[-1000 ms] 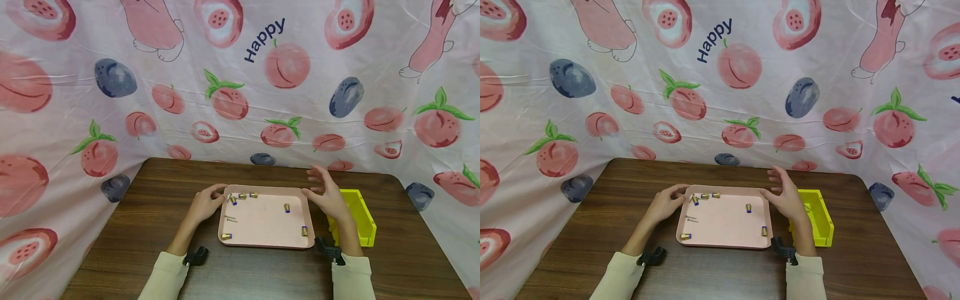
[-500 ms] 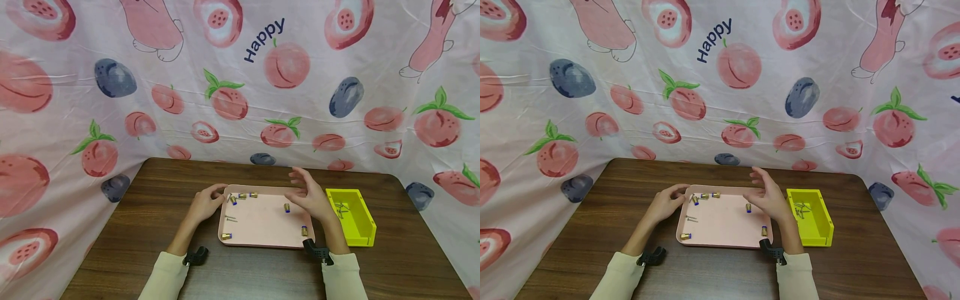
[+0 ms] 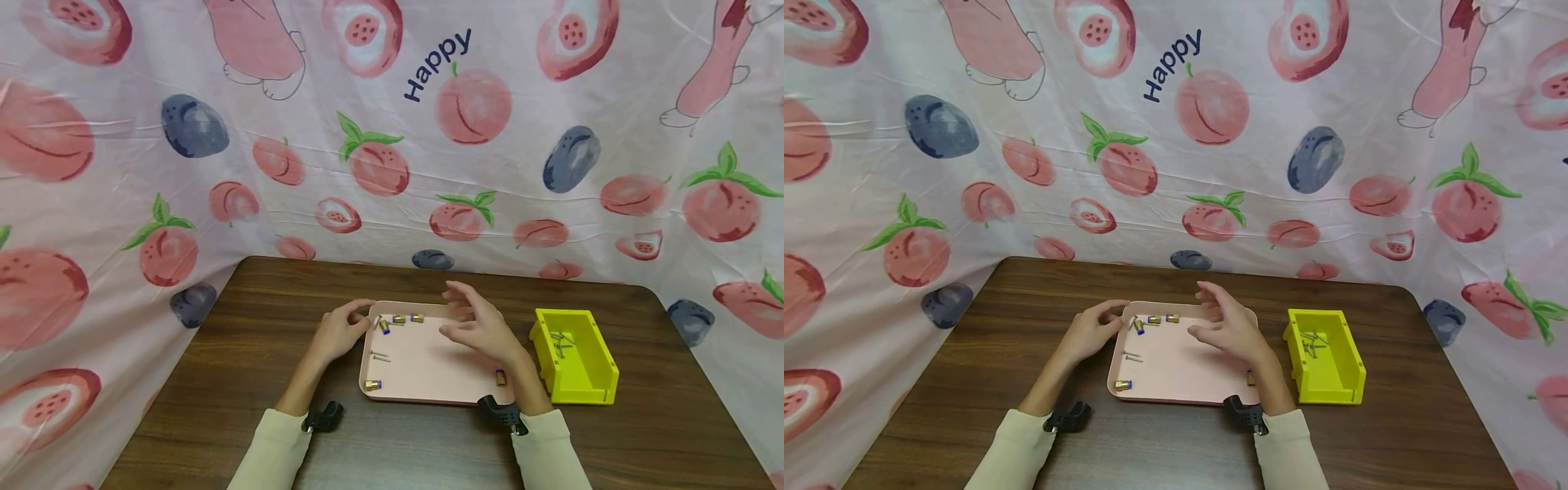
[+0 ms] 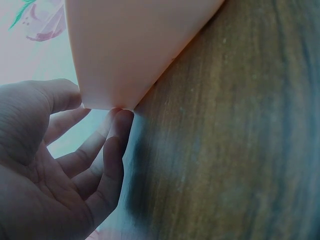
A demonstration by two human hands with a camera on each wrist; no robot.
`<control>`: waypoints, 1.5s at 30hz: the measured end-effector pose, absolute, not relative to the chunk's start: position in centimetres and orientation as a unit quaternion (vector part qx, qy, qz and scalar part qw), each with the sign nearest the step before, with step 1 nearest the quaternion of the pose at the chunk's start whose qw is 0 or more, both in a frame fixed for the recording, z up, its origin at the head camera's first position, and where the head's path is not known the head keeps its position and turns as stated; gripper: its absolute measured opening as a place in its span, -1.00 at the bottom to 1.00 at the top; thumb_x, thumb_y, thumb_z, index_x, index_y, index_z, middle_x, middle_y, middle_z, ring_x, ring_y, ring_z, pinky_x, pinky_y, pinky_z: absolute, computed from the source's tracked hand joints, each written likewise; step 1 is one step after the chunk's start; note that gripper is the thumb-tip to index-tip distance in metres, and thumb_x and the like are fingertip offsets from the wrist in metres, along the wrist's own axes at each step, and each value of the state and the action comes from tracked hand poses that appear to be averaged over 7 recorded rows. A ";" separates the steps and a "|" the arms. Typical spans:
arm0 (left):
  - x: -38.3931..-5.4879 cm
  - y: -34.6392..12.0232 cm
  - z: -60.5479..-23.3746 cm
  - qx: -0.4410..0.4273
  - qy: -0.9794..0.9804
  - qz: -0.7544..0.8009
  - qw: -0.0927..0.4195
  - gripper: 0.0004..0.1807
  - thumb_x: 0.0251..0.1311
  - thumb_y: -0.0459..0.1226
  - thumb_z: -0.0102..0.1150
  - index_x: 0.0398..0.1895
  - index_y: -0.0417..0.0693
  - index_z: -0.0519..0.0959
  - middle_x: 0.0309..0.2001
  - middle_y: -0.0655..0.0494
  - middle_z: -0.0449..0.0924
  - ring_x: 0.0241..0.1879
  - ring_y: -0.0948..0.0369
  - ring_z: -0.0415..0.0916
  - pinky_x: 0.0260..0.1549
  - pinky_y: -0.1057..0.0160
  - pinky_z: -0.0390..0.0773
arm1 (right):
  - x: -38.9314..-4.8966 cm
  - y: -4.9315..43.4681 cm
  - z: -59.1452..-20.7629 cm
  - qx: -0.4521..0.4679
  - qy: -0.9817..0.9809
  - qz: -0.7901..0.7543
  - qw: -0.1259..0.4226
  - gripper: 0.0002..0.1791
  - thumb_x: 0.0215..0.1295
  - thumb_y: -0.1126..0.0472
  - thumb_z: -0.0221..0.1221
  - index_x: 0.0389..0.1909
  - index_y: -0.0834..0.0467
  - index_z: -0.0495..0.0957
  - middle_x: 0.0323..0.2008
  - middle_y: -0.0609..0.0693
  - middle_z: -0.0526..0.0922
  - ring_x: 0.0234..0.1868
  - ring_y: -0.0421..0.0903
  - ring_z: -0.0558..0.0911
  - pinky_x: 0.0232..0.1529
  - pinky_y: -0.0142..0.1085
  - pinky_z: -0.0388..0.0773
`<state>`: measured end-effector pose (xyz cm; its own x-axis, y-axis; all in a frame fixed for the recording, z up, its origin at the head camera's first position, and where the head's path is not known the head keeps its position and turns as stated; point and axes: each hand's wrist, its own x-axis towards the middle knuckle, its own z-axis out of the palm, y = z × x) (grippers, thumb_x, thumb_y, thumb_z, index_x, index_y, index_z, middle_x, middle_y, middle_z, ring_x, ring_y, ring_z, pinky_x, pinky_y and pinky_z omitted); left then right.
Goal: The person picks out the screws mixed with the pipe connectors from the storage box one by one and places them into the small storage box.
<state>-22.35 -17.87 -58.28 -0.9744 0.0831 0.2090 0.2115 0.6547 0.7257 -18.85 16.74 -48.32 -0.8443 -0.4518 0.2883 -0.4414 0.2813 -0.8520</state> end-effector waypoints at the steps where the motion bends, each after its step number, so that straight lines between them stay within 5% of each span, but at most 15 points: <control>1: -22.3 -17.8 -58.2 -0.080 -0.907 -0.407 0.080 -0.57 0.44 -0.03 0.32 0.35 0.37 0.71 -0.34 0.50 0.74 -0.48 0.23 0.61 -0.35 0.10 0.55 | -18.9 16.5 -48.4 -0.283 0.800 -0.529 0.006 -0.08 0.34 0.26 0.50 0.65 0.23 0.28 0.41 0.25 0.54 0.37 0.34 0.54 0.22 0.22 0.63; 13: -21.8 -17.9 -57.6 -0.084 -0.900 -0.422 0.076 -0.57 0.44 -0.05 0.32 0.35 0.34 0.72 -0.30 0.36 0.78 -0.53 0.23 0.53 -0.40 0.16 0.51 | -20.1 13.6 -48.8 -0.333 0.779 -0.531 0.038 -0.12 0.28 0.32 0.50 0.57 0.35 0.33 0.34 0.32 0.59 0.29 0.37 0.60 0.20 0.25 0.61; 45: -22.1 -17.7 -57.8 -0.075 -0.909 -0.406 0.065 -0.57 0.45 -0.02 0.30 0.35 0.37 0.71 -0.32 0.50 0.76 -0.41 0.24 0.65 -0.30 0.09 0.56 | -23.2 9.4 -49.6 -0.434 0.705 -0.519 0.212 -0.31 0.24 0.51 0.45 0.37 0.53 0.42 0.14 0.52 0.64 0.19 0.48 0.63 0.15 0.04 0.65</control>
<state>-22.11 -17.68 -57.78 -0.9803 0.0834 0.1788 0.1888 0.6599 0.7273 -23.19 9.36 -49.58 -0.5333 -0.8320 0.1525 -0.3926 0.0838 -0.9159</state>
